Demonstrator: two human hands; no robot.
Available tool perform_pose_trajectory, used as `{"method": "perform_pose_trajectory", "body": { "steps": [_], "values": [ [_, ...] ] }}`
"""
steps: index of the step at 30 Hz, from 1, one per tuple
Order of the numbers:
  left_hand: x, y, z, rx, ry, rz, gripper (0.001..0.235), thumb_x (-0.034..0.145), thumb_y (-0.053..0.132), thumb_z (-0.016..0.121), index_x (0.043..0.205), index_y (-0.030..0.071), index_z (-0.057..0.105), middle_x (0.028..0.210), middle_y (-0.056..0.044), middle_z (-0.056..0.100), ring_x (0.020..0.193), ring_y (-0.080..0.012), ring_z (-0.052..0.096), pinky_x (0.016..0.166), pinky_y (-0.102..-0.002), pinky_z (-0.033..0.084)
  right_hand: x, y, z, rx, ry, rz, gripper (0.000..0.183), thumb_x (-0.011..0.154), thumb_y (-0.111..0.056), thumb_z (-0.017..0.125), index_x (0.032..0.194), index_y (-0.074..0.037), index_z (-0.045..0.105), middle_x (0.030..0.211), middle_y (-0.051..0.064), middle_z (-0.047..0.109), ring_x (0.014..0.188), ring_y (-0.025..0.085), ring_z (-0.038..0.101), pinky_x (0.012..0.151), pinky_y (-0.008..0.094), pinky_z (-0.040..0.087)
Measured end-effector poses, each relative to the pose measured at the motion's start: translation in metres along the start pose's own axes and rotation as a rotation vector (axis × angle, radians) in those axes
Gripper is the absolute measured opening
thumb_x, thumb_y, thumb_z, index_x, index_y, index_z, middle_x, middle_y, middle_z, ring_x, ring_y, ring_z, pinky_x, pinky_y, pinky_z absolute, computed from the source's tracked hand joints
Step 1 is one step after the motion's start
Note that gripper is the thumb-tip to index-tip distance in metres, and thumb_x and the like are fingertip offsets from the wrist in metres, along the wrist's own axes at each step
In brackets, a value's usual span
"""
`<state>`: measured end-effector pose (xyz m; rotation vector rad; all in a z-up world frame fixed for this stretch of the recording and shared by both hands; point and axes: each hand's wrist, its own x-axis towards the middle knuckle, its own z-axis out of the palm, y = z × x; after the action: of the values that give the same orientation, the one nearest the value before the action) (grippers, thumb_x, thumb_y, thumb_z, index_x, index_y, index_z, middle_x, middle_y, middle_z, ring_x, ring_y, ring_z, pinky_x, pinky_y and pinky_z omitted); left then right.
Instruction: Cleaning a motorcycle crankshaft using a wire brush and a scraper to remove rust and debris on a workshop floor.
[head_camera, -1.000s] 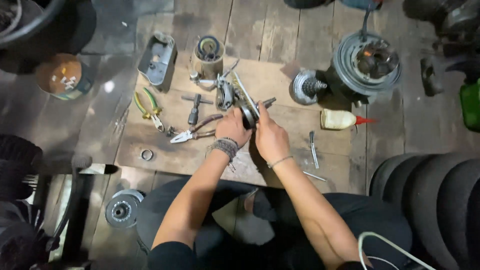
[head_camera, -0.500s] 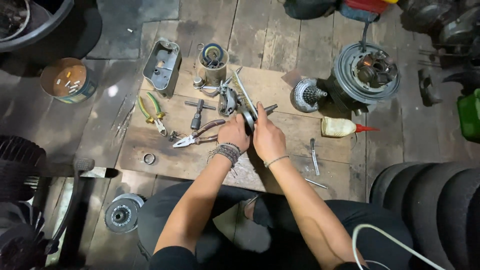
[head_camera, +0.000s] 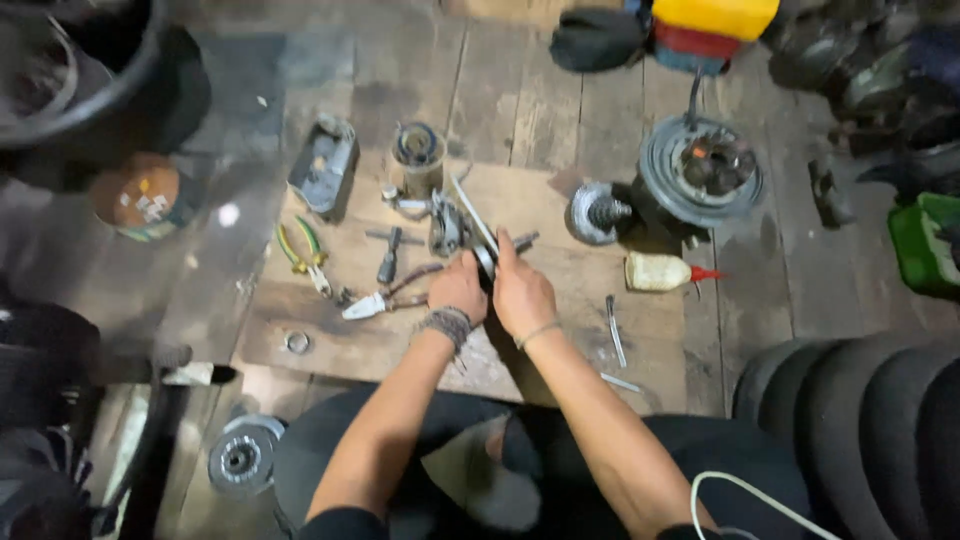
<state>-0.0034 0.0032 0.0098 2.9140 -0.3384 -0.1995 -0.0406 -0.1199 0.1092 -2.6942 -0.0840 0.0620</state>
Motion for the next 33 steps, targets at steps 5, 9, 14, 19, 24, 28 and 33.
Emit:
{"method": "perform_pose_trajectory", "body": {
  "steps": [5, 9, 14, 19, 24, 28, 33],
  "values": [
    [-0.006, 0.008, -0.03, 0.022, -0.053, 0.005, 0.051, 0.086, 0.049, 0.066, 0.112, 0.008, 0.048, 0.103, -0.015, 0.064, 0.094, -0.032, 0.069, 0.078, -0.042, 0.058, -0.04, 0.012, -0.001, 0.094, -0.012, 0.053, 0.066, 0.097, -0.013, 0.052, 0.158, -0.012, 0.028, 0.119, 0.03, 0.067, 0.101, 0.047, 0.071, 0.08, 0.056, 0.06],
    [-0.006, 0.011, -0.032, -0.002, -0.11, -0.023, 0.055, 0.085, 0.053, 0.066, 0.113, 0.009, 0.047, 0.108, -0.015, 0.065, 0.099, -0.0329, 0.069, 0.08, -0.045, 0.058, -0.083, 0.03, 0.014, 0.116, -0.007, 0.156, 0.063, 0.099, -0.021, 0.048, 0.159, -0.02, 0.029, 0.124, 0.026, 0.067, 0.103, 0.046, 0.07, 0.084, 0.057, 0.057],
    [-0.006, 0.01, -0.025, 0.027, -0.092, -0.029, 0.062, 0.084, 0.059, 0.066, 0.114, 0.008, 0.046, 0.113, -0.016, 0.066, 0.104, -0.0338, 0.069, 0.084, -0.047, 0.058, -0.027, 0.015, 0.0, 0.121, 0.007, 0.107, 0.061, 0.101, -0.021, 0.047, 0.159, -0.02, 0.028, 0.124, 0.026, 0.068, 0.103, 0.045, 0.071, 0.083, 0.054, 0.058],
    [-0.003, 0.008, -0.014, 0.045, -0.065, -0.061, 0.056, 0.083, 0.057, 0.062, 0.11, 0.011, 0.046, 0.109, -0.014, 0.066, 0.102, -0.0335, 0.068, 0.082, -0.046, 0.057, -0.017, -0.002, -0.029, 0.116, -0.044, 0.09, 0.06, 0.104, -0.014, 0.044, 0.16, -0.012, 0.025, 0.119, 0.029, 0.069, 0.096, 0.041, 0.073, 0.079, 0.05, 0.061],
    [-0.017, 0.017, -0.039, -0.026, -0.009, -0.013, 0.059, 0.081, 0.057, 0.067, 0.109, 0.008, 0.048, 0.111, -0.017, 0.066, 0.107, -0.0361, 0.067, 0.09, -0.046, 0.055, -0.071, 0.039, -0.015, 0.121, -0.153, 0.145, 0.06, 0.104, -0.023, 0.042, 0.161, -0.022, 0.022, 0.13, 0.025, 0.064, 0.112, 0.045, 0.067, 0.089, 0.056, 0.056],
    [-0.018, 0.019, -0.024, 0.03, 0.061, 0.049, 0.058, 0.079, 0.06, 0.065, 0.105, 0.01, 0.049, 0.103, -0.015, 0.066, 0.102, -0.0344, 0.067, 0.088, -0.044, 0.054, -0.077, 0.034, -0.033, 0.13, -0.114, 0.158, 0.06, 0.102, -0.021, 0.043, 0.16, -0.021, 0.027, 0.13, 0.023, 0.066, 0.11, 0.042, 0.069, 0.084, 0.053, 0.059],
    [-0.026, 0.027, -0.023, -0.009, 0.046, 0.131, 0.057, 0.076, 0.059, 0.065, 0.102, 0.011, 0.05, 0.098, -0.014, 0.068, 0.098, -0.0346, 0.069, 0.086, -0.043, 0.054, -0.055, 0.033, -0.044, 0.156, -0.024, 0.134, 0.059, 0.102, -0.011, 0.044, 0.159, -0.007, 0.028, 0.121, 0.032, 0.067, 0.097, 0.041, 0.073, 0.071, 0.048, 0.064]
  ]
}}
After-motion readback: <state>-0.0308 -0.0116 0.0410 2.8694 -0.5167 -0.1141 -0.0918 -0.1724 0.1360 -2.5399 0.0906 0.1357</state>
